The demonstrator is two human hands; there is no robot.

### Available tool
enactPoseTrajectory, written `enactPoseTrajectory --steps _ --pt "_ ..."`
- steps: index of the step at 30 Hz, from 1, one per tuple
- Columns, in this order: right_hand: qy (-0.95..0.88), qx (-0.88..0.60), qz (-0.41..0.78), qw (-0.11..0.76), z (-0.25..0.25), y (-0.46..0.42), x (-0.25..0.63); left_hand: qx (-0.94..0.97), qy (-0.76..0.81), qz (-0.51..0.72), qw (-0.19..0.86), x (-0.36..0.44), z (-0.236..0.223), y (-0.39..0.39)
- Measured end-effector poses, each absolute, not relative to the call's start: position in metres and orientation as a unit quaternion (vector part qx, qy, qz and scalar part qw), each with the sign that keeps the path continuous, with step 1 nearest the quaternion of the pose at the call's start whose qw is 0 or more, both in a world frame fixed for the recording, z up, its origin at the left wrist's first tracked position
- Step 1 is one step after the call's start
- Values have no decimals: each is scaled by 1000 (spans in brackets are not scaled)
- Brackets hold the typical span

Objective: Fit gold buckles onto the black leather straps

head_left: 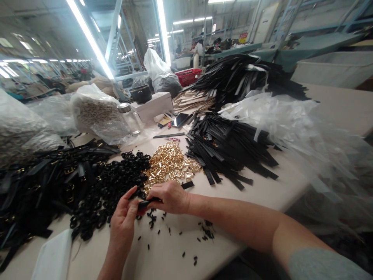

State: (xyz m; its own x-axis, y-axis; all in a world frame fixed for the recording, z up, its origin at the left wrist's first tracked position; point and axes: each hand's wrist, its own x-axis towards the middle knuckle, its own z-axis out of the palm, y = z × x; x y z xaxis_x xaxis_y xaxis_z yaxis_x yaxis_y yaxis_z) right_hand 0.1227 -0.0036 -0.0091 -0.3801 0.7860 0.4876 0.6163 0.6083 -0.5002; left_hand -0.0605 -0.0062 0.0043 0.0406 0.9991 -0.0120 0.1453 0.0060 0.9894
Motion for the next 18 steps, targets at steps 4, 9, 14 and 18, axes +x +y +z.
enactPoseTrajectory --steps 4,9,14,18 --pt "-821 -424 124 363 -5 -3 126 590 501 422 473 -66 3 -4" --pt "-821 -437 89 357 -9 0 131 680 474 361 428 -78 -8 4" --pt "-830 -433 53 349 -12 1 136 764 467 323 305 -78 -11 8" --pt "-840 -423 53 335 -13 -1 137 822 421 308 227 -76 -12 9"
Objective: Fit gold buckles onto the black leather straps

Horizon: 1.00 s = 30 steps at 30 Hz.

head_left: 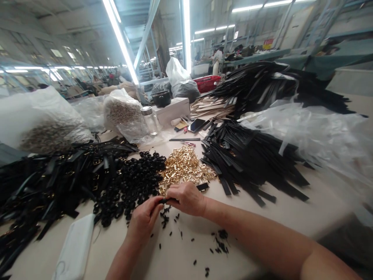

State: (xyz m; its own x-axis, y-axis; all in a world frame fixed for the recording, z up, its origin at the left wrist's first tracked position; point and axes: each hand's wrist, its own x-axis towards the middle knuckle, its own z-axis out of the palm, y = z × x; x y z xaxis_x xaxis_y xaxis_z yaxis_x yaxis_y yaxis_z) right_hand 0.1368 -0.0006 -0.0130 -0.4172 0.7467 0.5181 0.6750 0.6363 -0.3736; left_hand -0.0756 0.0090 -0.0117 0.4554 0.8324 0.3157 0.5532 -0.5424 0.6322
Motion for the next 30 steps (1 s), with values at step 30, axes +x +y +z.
enactPoseTrajectory --steps 30 --pt "-836 -466 39 286 -18 12 140 808 505 302 3 -106 -22 46"
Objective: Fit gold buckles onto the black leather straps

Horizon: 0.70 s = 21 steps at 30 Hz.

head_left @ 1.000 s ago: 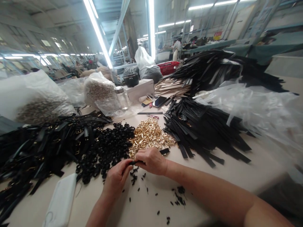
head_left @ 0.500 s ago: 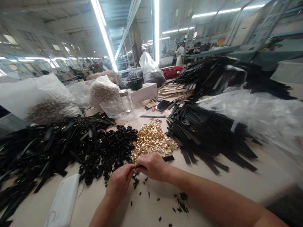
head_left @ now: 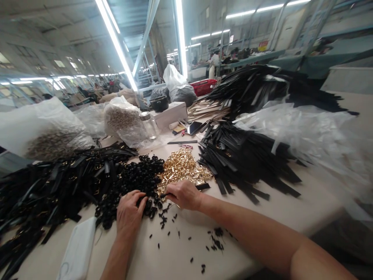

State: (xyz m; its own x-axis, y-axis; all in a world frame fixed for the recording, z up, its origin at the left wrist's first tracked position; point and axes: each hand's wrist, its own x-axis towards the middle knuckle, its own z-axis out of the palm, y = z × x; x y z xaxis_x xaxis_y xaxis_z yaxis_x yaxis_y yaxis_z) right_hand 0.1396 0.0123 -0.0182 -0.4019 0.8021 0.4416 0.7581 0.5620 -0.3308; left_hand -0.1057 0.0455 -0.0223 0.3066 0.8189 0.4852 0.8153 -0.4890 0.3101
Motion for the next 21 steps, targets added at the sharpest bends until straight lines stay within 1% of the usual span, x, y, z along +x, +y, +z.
enactPoseTrajectory --steps 5,8,10,13,16,18,21 --pt "-836 -468 38 283 -20 14 139 796 536 280 -9 -108 -17 44" --pt "-834 -474 34 280 -21 14 139 780 545 307 21 -108 -13 42" --pt "-831 -474 35 290 -23 15 138 746 552 359 101 -104 -12 39" --pt "-824 -471 39 311 -25 16 137 644 550 441 297 -95 -11 33" --pt "-819 -473 45 322 -24 15 135 530 524 475 467 -83 -10 26" --pt "-819 -471 52 323 -21 14 133 464 518 472 542 -76 -9 22" --pt "-820 -474 56 317 -15 10 131 393 524 466 594 -68 -9 20"
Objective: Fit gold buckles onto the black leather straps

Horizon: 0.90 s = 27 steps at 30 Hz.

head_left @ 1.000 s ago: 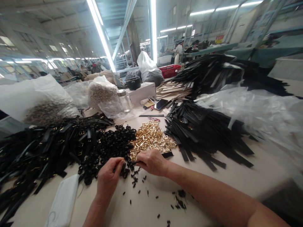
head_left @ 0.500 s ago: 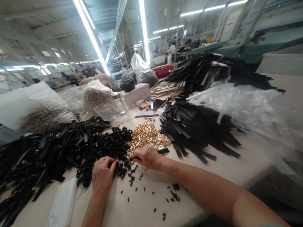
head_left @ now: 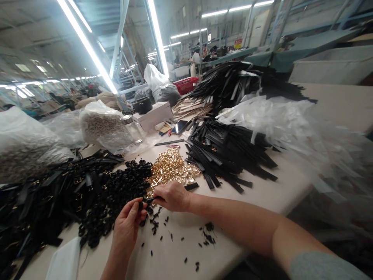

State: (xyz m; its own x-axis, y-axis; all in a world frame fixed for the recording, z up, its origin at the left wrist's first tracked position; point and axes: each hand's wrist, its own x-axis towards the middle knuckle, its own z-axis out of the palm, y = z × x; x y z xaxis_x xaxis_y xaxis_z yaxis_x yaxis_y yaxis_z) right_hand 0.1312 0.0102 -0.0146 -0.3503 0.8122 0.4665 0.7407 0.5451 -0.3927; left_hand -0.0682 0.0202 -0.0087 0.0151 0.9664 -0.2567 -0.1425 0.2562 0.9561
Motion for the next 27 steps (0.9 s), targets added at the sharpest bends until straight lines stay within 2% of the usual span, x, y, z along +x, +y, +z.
enactPoseTrajectory --steps 7,12,27 --pt "-836 -455 48 301 -11 3 125 374 533 458 605 -64 -9 21" --pt "-844 -457 27 281 -12 2 125 428 540 426 586 -67 -11 18" --pt "-826 -459 55 323 -15 4 122 370 499 434 652 -64 -7 17"
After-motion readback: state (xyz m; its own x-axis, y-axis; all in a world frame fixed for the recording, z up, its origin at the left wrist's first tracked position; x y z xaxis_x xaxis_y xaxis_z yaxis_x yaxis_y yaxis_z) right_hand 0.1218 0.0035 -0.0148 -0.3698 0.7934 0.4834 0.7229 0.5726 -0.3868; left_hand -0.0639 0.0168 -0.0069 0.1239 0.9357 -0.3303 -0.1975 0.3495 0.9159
